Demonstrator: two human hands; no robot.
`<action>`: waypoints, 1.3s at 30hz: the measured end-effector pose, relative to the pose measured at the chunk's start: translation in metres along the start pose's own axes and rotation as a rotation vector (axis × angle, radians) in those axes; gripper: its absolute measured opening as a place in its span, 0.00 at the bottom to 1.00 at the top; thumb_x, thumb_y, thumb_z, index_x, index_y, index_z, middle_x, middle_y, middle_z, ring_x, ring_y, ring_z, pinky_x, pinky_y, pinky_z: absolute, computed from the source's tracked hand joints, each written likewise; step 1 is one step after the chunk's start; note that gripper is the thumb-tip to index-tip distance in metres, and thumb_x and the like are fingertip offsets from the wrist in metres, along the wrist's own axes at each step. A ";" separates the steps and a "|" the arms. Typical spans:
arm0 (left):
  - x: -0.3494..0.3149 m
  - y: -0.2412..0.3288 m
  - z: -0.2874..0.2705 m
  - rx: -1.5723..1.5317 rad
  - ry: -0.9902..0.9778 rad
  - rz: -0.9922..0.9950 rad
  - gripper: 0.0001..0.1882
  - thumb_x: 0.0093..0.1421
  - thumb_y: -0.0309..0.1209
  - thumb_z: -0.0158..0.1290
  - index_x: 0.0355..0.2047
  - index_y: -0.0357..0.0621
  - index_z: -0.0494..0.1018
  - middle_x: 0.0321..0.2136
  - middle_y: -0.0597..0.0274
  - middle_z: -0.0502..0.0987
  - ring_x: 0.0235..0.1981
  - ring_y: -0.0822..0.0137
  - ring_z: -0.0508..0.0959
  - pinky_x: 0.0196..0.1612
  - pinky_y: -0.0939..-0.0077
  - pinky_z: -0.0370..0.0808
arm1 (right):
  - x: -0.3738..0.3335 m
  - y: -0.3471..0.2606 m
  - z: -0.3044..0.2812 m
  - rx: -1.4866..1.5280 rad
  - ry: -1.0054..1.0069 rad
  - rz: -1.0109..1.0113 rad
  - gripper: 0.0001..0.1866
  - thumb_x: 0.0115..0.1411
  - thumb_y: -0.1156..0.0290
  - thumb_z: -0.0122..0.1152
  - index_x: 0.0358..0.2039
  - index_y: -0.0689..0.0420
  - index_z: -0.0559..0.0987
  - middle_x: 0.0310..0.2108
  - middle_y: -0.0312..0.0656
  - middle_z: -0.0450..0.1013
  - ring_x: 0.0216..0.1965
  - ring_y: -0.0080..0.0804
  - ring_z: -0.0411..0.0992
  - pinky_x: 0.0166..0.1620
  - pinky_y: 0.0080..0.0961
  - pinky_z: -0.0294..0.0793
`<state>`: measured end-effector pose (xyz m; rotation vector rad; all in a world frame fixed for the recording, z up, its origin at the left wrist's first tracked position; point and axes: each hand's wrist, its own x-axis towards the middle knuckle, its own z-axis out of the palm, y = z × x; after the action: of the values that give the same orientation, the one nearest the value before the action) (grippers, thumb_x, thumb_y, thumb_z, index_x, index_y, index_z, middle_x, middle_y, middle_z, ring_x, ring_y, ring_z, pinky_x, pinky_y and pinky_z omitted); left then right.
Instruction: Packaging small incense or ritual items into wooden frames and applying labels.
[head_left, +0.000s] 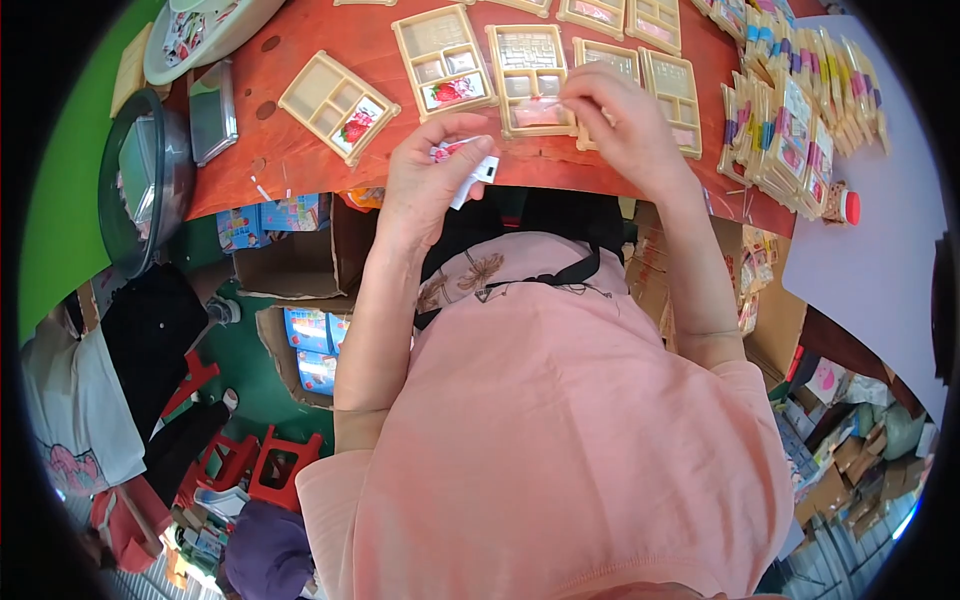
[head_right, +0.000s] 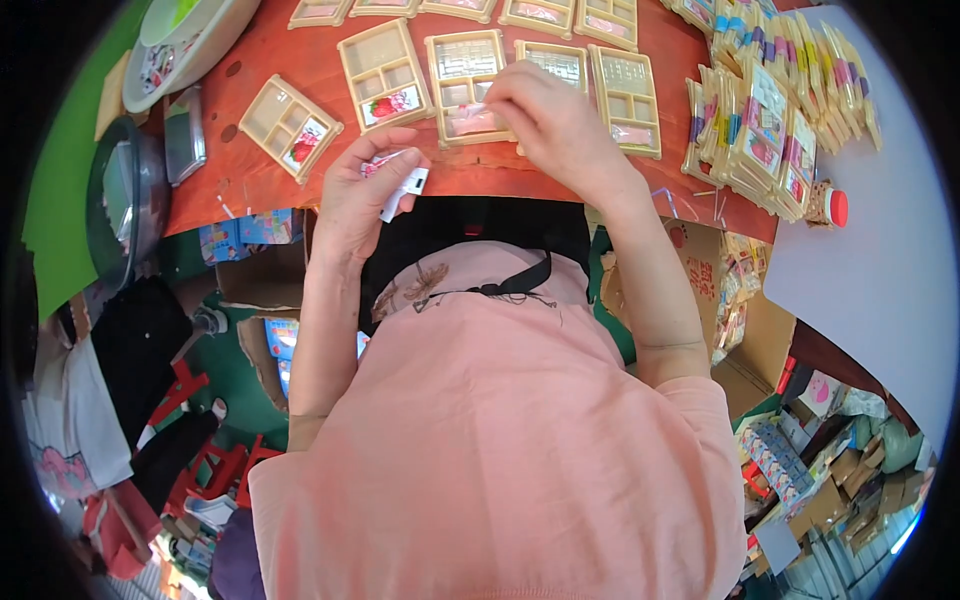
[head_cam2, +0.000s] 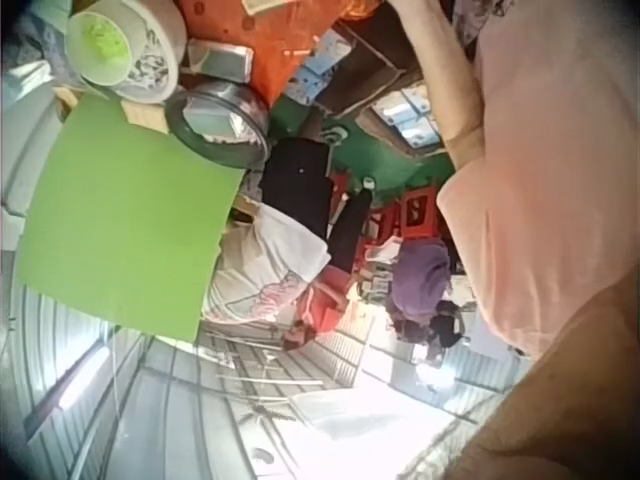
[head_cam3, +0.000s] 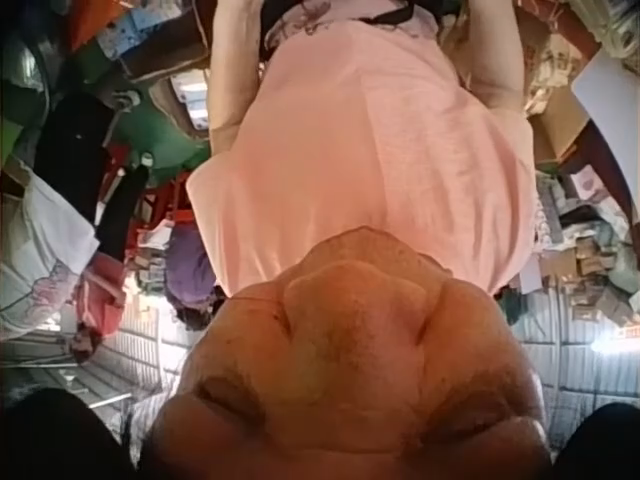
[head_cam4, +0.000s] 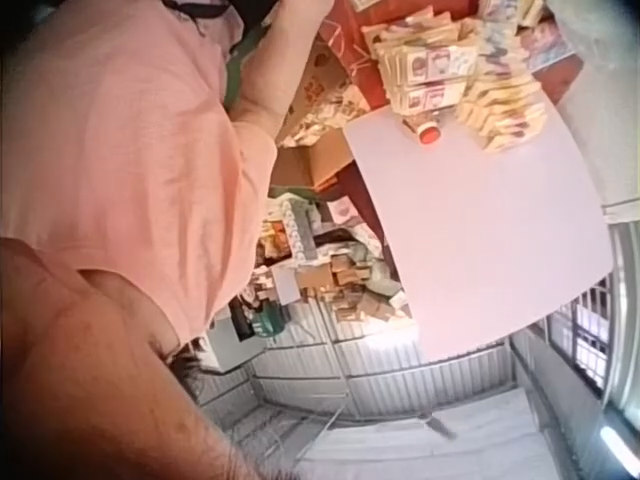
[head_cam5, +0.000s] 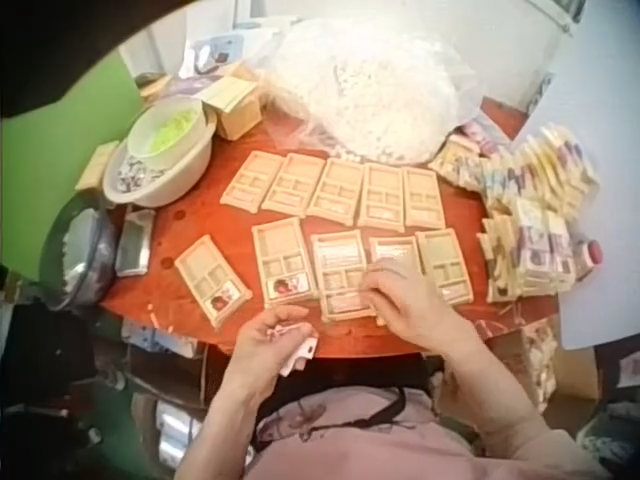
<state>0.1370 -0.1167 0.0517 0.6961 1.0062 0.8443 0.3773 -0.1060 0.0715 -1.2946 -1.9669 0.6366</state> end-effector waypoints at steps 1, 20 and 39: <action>0.001 -0.002 0.007 0.049 -0.015 -0.009 0.14 0.60 0.25 0.60 0.46 0.38 0.74 0.31 0.58 0.80 0.22 0.77 0.76 0.21 0.86 0.73 | -0.002 0.006 0.004 -0.126 0.007 -0.204 0.06 0.59 0.79 0.59 0.38 0.61 0.76 0.36 0.41 0.73 0.37 0.36 0.73 0.40 0.28 0.74; 0.007 -0.012 0.036 0.089 0.009 -0.044 0.12 0.66 0.37 0.53 0.41 0.40 0.73 0.28 0.61 0.80 0.20 0.78 0.76 0.18 0.87 0.69 | -0.024 -0.002 0.019 -0.137 0.135 -0.146 0.11 0.58 0.77 0.58 0.43 0.60 0.78 0.40 0.40 0.74 0.42 0.35 0.72 0.44 0.27 0.71; 0.013 -0.016 0.080 0.230 -0.145 -0.084 0.09 0.65 0.32 0.54 0.40 0.40 0.76 0.25 0.64 0.79 0.18 0.80 0.72 0.17 0.88 0.67 | -0.064 0.019 -0.043 0.529 0.379 0.671 0.07 0.62 0.70 0.63 0.36 0.60 0.77 0.24 0.29 0.70 0.24 0.12 0.63 0.29 0.11 0.61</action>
<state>0.2182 -0.1232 0.0632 0.8912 1.0029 0.6015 0.4378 -0.1566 0.0679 -1.5688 -0.9442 1.0483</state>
